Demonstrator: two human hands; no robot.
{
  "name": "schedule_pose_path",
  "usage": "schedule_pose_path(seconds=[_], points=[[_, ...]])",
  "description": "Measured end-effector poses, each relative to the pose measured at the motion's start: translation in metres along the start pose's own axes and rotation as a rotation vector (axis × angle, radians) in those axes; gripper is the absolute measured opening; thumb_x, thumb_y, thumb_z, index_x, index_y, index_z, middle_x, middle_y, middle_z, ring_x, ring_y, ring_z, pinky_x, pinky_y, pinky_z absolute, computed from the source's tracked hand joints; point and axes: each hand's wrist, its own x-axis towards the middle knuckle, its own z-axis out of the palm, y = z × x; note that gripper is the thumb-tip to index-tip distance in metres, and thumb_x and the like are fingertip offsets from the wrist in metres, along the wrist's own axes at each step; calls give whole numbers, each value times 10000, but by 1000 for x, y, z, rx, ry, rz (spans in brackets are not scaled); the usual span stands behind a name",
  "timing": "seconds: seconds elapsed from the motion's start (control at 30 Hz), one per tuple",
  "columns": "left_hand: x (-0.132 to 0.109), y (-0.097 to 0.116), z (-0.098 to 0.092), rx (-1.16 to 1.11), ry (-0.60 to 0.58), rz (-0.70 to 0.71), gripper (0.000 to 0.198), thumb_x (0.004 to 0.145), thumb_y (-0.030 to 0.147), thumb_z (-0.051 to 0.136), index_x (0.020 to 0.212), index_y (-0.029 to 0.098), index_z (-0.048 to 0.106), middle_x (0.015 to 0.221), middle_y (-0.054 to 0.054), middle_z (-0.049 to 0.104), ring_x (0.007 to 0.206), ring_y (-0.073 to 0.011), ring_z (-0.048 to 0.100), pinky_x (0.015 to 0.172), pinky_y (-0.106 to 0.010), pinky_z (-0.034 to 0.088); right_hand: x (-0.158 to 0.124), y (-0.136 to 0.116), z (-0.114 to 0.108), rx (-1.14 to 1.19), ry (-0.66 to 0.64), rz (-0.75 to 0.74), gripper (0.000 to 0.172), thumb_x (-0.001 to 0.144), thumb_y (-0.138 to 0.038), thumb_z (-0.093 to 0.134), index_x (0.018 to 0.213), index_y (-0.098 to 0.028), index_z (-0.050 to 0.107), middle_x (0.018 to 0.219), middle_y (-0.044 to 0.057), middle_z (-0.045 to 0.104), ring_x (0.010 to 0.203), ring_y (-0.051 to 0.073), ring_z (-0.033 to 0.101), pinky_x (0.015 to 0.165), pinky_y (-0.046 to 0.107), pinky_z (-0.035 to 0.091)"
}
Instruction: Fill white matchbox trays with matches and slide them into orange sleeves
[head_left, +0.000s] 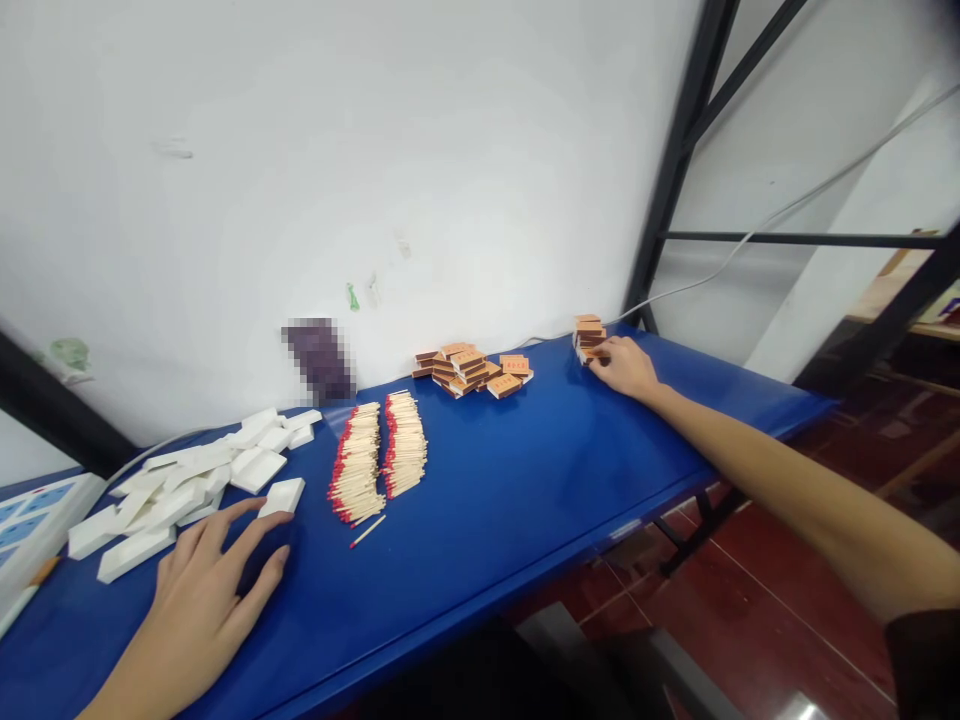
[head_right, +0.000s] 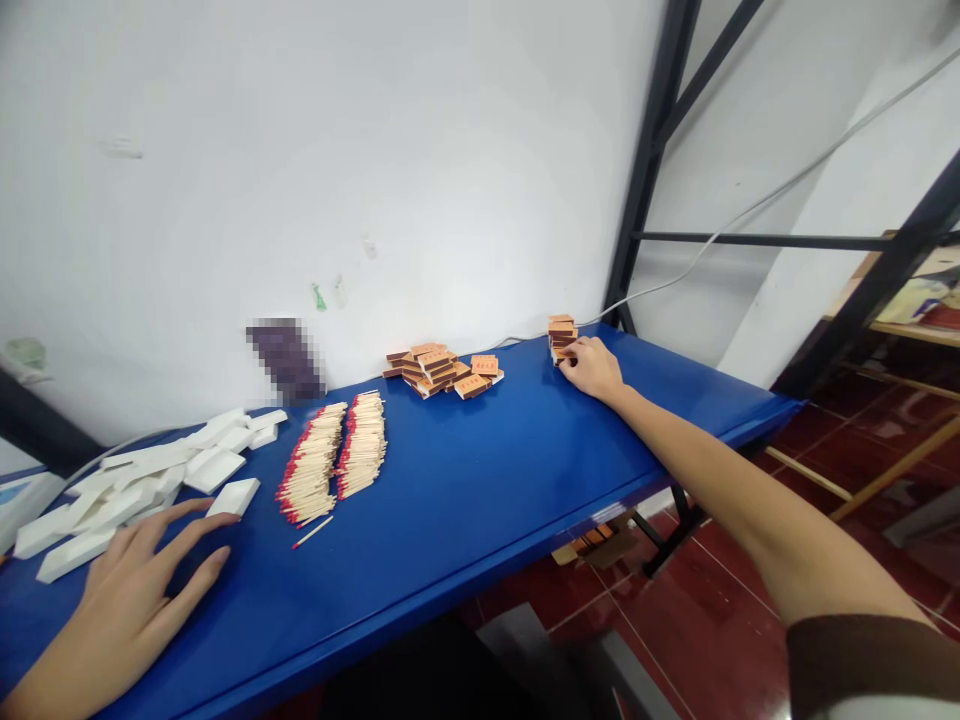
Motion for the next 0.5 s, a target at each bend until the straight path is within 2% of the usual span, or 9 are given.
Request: schedule_pose_path(seconds=[0.2, 0.3, 0.37, 0.5], points=[[0, 6, -4, -21, -35, -100, 489, 984, 503, 372, 1428, 297, 360, 1371, -116, 526, 1298, -357, 469, 1077, -580, 386, 2, -5, -11, 43, 10, 46, 253, 923, -389, 603, 1059, -201, 703, 1180, 103, 665, 1117, 279, 592, 950, 398, 504], [2, 10, -6, -23, -39, -122, 537, 977, 531, 357, 1445, 267, 339, 1378, -134, 514, 1322, -371, 446, 1081, -592, 377, 16, -7, -22, 58, 53, 136, 332, 944, -409, 489, 1127, -198, 669, 1256, 129, 621, 1214, 309, 542, 999, 411, 456], [3, 11, -5, -23, -39, -128, 536, 978, 535, 346, 1449, 281, 342, 1375, -125, 518, 1327, -370, 443, 1082, -590, 376, 32, -9, -26, 67, 60, 228, 446, 947, -470, 460, 1253, -174, 590, 1301, 169, 576, 1215, 327, 551, 992, 433, 455], [3, 7, -2, -28, -3, -118, 585, 966, 560, 352, 1470, 262, 351, 1375, -131, 520, 1309, -380, 454, 1090, -590, 354, 66, -11, -24, 84, -6, 407, 905, 786, -732, 576, 1348, -33, 452, 1301, 319, 511, 1132, 416, 597, 912, 498, 487]])
